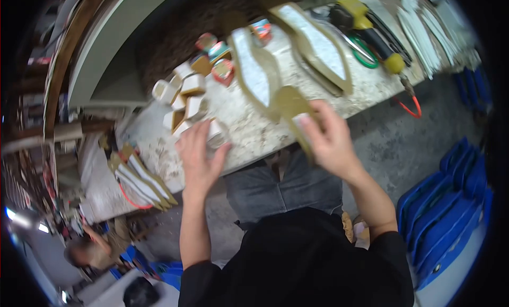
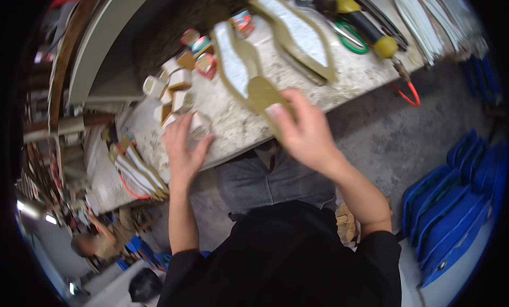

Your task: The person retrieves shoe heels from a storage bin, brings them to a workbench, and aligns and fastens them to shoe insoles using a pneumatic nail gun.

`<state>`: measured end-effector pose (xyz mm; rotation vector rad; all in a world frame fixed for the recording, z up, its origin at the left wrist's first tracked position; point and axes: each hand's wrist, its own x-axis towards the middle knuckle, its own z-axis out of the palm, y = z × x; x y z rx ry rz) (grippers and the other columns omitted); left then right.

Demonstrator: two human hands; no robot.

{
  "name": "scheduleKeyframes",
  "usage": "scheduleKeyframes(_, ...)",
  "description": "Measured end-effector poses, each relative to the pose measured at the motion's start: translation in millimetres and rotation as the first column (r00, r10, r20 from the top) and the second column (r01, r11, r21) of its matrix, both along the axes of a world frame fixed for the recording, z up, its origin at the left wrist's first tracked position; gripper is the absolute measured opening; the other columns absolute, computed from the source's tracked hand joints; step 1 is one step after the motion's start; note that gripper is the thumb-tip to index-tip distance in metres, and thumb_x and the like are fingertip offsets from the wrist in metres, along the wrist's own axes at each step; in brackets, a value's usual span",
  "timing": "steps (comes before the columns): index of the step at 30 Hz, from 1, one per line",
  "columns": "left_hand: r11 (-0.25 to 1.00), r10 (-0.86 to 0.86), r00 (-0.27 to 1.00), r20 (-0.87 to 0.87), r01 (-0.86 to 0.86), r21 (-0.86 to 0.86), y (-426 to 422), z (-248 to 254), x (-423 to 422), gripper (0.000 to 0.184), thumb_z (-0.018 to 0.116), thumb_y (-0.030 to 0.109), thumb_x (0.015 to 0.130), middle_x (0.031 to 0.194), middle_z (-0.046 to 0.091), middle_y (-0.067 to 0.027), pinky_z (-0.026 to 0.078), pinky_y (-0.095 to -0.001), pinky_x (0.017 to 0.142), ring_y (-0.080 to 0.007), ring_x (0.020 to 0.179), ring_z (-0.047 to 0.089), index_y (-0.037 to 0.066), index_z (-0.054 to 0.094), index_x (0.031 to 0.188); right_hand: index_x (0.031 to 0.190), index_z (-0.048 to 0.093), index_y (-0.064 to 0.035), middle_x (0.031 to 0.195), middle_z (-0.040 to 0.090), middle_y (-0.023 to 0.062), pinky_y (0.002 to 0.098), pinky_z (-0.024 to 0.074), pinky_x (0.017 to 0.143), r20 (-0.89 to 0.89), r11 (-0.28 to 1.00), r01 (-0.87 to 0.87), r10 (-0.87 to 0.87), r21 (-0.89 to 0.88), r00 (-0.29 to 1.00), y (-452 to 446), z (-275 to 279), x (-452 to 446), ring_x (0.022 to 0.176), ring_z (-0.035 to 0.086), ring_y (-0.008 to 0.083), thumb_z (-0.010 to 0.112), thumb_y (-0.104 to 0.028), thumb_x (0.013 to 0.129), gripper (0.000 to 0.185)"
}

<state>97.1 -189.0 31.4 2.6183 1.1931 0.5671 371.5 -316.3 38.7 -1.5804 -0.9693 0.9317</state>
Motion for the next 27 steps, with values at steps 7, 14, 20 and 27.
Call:
scheduleKeyframes(7, 0.938, -0.278, 0.923, 0.267, 0.321, -0.132, 11.9, -14.2, 23.8, 0.048, 0.079, 0.008, 0.082, 0.135, 0.066, -0.0162, 0.051, -0.0403, 0.101, -0.0332, 0.121, 0.060, 0.000, 0.066, 0.128, 0.119, 0.062, 0.0009, 0.087, 0.067, 0.0015, 0.0226, 0.0417, 0.065, -0.098, 0.997, -0.059, 0.055, -0.042, 0.994, -10.1, 25.7, -3.6, 0.072, 0.052, 0.0070, 0.061, -0.009, 0.106, 0.017)
scheduleKeyframes(14, 0.913, -0.075, 0.849, 0.523, 0.269, -0.307, 5.0, -13.9, 33.6, 0.045, 0.072, -0.001, 0.083, 0.140, 0.063, -0.0183, 0.050, -0.0389, 0.103, -0.0326, 0.123, 0.059, -0.002, 0.065, 0.127, 0.118, 0.062, 0.0009, 0.089, 0.069, 0.0038, 0.0212, 0.0429, 0.066, -0.098, 0.996, -0.075, 0.070, -0.044, 0.993, 0.4, 21.9, -19.8, 0.073, 0.055, 0.0069, 0.060, -0.009, 0.106, 0.016)
scheduleKeyframes(20, 0.944, 0.217, 0.848, 0.484, -0.057, -0.325, -38.9, -33.1, 44.6, 0.047, 0.068, -0.003, 0.083, 0.140, 0.062, -0.0180, 0.049, -0.0411, 0.108, -0.0342, 0.125, 0.058, -0.003, 0.063, 0.130, 0.122, 0.060, 0.0020, 0.096, 0.073, 0.0088, 0.0206, 0.0518, 0.072, -0.168, 0.953, -0.265, 0.240, -0.146, 0.956, 14.6, 23.2, -23.0, 0.080, 0.067, 0.0103, 0.058, -0.009, 0.108, 0.018)
scheduleKeyframes(27, 0.832, 0.300, 0.717, 0.629, 0.126, -0.541, -30.5, -37.9, 14.2, 0.046, 0.071, 0.003, 0.085, 0.141, 0.063, -0.0162, 0.049, -0.0392, 0.108, -0.0307, 0.126, 0.058, -0.002, 0.064, 0.131, 0.120, 0.062, 0.0008, 0.090, 0.072, 0.0061, 0.0191, 0.0502, 0.066, -0.230, 0.901, -0.390, 0.346, -0.188, 0.910, 39.0, 7.2, -46.0, 0.074, 0.065, 0.0090, 0.059, -0.012, 0.109, 0.017)
